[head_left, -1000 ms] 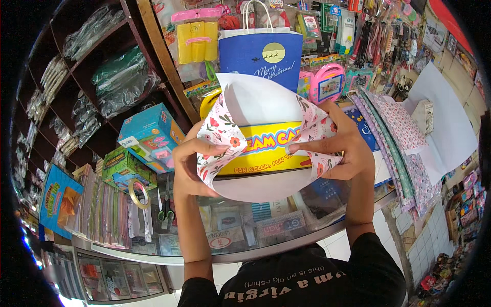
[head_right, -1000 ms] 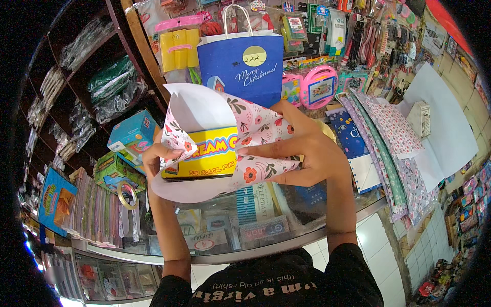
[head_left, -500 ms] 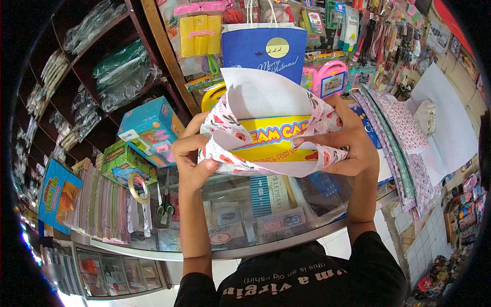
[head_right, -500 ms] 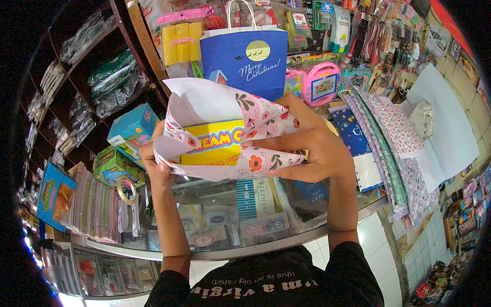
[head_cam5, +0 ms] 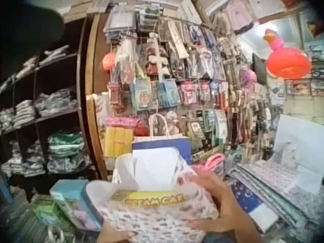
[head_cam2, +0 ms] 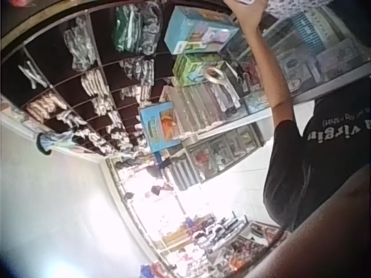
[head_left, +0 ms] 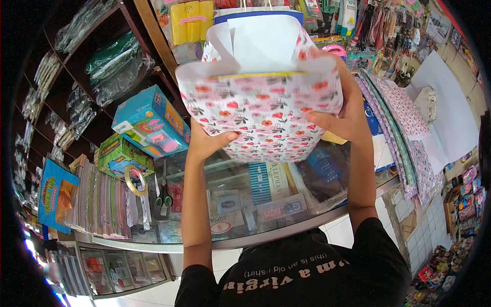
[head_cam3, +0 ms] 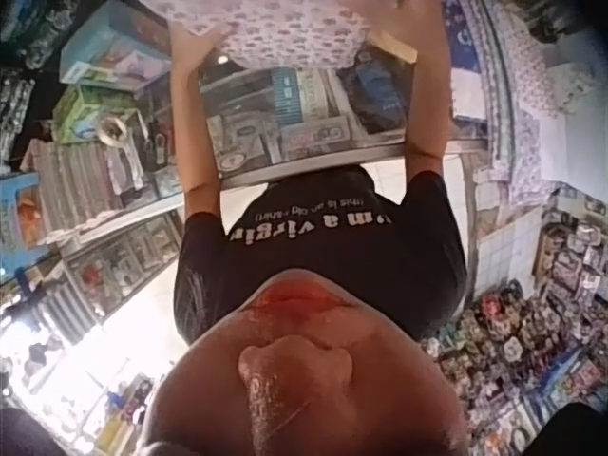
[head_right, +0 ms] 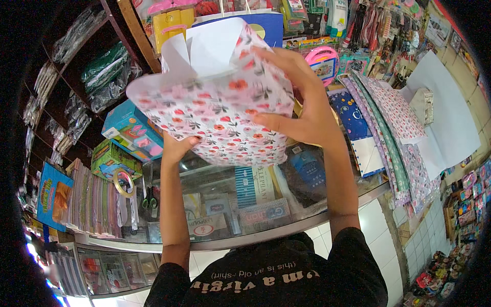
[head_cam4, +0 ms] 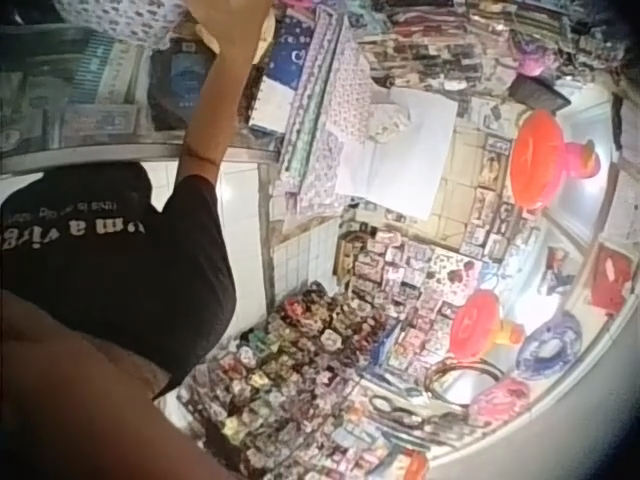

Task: Wrapping a gift box with patterned paper and securing it with tape.

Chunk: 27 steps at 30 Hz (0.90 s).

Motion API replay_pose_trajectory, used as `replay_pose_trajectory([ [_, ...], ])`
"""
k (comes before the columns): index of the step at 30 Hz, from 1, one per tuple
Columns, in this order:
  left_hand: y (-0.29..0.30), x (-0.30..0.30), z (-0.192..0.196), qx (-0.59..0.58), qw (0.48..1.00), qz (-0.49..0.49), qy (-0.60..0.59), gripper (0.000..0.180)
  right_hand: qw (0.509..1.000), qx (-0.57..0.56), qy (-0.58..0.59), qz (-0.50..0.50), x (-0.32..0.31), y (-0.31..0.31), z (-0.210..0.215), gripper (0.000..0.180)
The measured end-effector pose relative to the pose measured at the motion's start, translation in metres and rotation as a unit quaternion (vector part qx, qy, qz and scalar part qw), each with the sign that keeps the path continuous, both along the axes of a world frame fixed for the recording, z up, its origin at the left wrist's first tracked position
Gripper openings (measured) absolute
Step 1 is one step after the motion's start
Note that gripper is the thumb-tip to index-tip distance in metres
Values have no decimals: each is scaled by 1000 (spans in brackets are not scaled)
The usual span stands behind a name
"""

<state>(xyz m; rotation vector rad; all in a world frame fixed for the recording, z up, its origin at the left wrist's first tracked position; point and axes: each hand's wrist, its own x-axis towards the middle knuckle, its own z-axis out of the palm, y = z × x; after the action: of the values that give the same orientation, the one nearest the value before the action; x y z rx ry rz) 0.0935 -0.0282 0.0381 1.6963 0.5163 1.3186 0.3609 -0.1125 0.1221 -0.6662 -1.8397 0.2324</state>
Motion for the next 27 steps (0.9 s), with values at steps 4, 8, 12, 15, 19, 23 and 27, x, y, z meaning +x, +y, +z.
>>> replay_pose_trajectory([
  [4, -21, 11, 30, -48, 997, 9, -58, 69, 978, -55, 197, 39, -5, 14, -7, 90],
  [8, -14, 11, 37, -201, 975, 36, -85, 64, 962, -212, 162, 49, 1, 32, -22, 103],
  [12, 3, 7, 30, -290, 954, 14, -71, 66, 922, -347, 152, 83, -16, 46, -36, 100],
  [15, 9, -2, 25, -320, 947, 18, -23, 75, 879, -419, 198, 111, -22, 60, -47, 93],
  [19, 11, -2, 20, -285, 955, 79, -2, 98, 851, -445, 256, 114, -18, 66, -56, 105],
  [23, -22, -7, 7, -339, 938, 27, 74, 100, 802, -504, 295, 125, -11, 69, -82, 102],
  [27, -51, -25, 4, -334, 936, -45, 103, 104, 713, -601, 342, 113, -1, 64, -108, 94],
])
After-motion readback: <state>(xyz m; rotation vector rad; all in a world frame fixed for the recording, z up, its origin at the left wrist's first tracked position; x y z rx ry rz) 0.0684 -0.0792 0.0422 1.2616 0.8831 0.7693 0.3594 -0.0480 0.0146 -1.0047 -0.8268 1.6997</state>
